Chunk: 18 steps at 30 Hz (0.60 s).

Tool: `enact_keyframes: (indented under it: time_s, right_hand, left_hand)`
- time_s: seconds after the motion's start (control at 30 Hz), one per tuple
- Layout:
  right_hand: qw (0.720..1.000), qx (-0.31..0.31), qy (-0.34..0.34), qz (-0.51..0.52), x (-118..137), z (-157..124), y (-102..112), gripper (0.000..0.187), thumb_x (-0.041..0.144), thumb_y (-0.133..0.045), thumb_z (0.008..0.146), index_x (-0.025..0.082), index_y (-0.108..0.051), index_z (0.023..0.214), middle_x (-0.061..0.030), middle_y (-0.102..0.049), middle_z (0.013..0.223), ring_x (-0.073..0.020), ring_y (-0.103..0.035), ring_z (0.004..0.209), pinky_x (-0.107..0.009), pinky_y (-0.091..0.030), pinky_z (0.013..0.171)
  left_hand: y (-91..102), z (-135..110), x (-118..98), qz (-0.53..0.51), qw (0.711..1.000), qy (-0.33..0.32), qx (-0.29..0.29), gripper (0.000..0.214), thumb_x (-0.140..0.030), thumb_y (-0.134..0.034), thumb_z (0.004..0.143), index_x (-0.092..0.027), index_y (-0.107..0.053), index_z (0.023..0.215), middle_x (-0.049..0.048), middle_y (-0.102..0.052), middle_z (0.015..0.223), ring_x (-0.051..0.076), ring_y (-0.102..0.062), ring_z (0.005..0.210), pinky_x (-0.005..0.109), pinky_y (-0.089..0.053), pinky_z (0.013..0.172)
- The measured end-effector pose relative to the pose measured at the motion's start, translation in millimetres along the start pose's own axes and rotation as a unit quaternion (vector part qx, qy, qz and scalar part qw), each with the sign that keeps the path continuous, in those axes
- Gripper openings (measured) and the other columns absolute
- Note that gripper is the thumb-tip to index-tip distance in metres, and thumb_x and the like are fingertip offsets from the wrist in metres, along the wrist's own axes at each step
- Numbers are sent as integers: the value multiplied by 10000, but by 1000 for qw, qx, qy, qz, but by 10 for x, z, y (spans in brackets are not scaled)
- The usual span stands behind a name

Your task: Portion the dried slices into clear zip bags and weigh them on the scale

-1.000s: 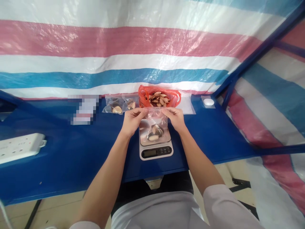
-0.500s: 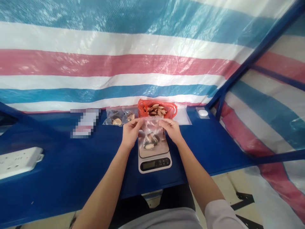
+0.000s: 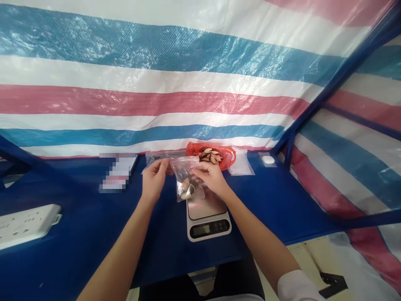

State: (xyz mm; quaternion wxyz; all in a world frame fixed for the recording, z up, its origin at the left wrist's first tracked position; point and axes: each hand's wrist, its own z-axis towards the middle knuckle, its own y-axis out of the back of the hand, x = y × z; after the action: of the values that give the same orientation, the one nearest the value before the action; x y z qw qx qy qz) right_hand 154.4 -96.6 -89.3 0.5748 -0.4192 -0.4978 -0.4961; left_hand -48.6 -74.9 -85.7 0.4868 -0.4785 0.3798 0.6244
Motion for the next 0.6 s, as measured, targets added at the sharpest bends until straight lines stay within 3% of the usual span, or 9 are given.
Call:
enact_keyframes:
  time_s: [0.13,0.23,0.4,0.6]
  right_hand:
    - [994,-11,52,-94,69,256,-155,159,299,-657,901,218,-741,1009,-41,-783,947,-201,-751,857,-304,-611,714]
    - [979,-20,90,-181,136,469,-268,114,221,-666,903,207,-753,974,-35,-787,944,-187,-742,855,-337,-580,869]
    - [963,-25,96,-252,258,724,-467,118,216,-647,934,200,-753,983,-41,-792,1000,-191,-734,939,-321,-545,914]
    - [939,-14,77,-334,276,976,-621,209,214,-591,960,222,-749,1097,-50,-791,1089,-202,-730,1011,-328,-541,936]
  left_hand:
    - [365,206,29,163,982,-81,-47,369,-510,-580,886,-177,-738,899,76,-771,852,247,-736,823,355,-593,788]
    - [535,321,108,278,950,-138,-28,329,-441,-545,885,-186,-738,962,85,-782,953,274,-743,926,390,-583,883]
    - [625,373,379,357,908,-217,28,345,-370,-488,898,-168,-725,1050,137,-749,1146,289,-710,1084,429,-560,993]
    - [629,332,558,353,908,-218,51,361,-312,-441,936,-154,-705,1124,155,-735,1201,282,-711,1106,425,-552,1027]
